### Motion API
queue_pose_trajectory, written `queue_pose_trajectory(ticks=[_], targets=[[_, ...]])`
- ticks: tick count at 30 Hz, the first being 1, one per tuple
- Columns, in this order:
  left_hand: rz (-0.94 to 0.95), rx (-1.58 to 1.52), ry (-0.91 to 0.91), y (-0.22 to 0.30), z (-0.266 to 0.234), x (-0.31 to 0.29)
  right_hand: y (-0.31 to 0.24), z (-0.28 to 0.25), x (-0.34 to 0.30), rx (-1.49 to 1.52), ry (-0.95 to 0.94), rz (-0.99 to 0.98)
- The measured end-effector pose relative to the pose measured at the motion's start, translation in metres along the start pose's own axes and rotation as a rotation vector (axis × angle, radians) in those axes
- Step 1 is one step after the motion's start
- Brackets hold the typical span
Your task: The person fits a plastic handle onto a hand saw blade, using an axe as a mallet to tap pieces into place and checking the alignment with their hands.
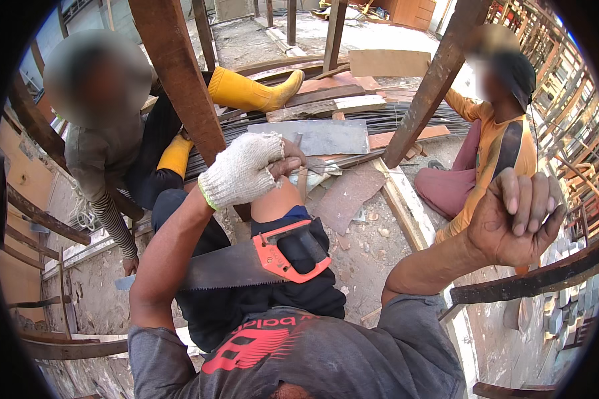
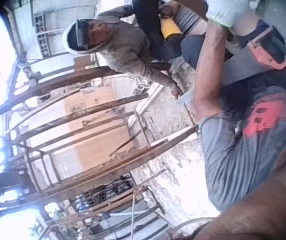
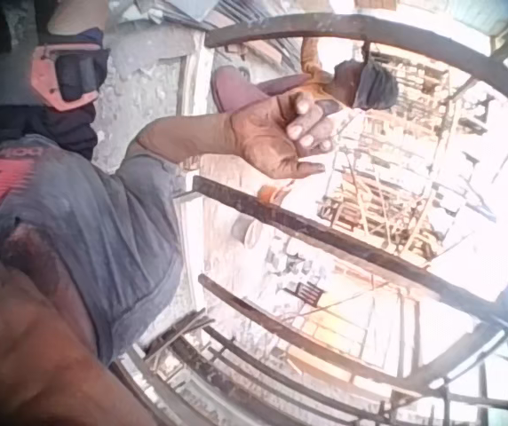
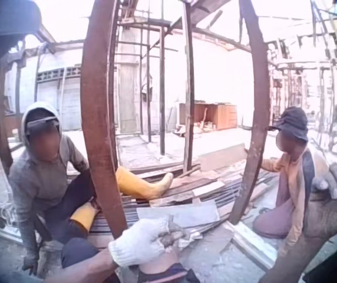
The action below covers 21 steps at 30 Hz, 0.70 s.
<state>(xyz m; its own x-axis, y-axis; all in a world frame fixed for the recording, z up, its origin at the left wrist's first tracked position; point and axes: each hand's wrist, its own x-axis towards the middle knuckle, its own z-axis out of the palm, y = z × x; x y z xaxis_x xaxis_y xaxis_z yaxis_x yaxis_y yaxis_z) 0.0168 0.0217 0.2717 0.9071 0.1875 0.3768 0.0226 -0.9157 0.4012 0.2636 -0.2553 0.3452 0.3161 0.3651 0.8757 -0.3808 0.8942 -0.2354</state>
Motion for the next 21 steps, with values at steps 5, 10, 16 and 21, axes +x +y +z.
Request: queue_pose_trajectory(ticks=[5, 10, 16, 21], targets=[[-0.393, -0.592, 0.423, 0.012, 0.013, 0.004, 0.093, -0.038, -0.012, -0.39, 0.106, 0.153], [-0.431, -0.712, 0.509, 0.011, 0.014, 0.011, 0.222, 0.007, -0.073, -0.761, 0.12, 0.481], [-0.524, -0.724, 0.409, 0.011, -0.009, -0.007, 0.221, -0.015, -0.063, -0.598, 0.196, 0.702], [-0.488, -0.473, 0.296, 0.002, -0.039, -0.04, 0.144, -0.068, -0.036, -0.888, 0.065, 0.747]])
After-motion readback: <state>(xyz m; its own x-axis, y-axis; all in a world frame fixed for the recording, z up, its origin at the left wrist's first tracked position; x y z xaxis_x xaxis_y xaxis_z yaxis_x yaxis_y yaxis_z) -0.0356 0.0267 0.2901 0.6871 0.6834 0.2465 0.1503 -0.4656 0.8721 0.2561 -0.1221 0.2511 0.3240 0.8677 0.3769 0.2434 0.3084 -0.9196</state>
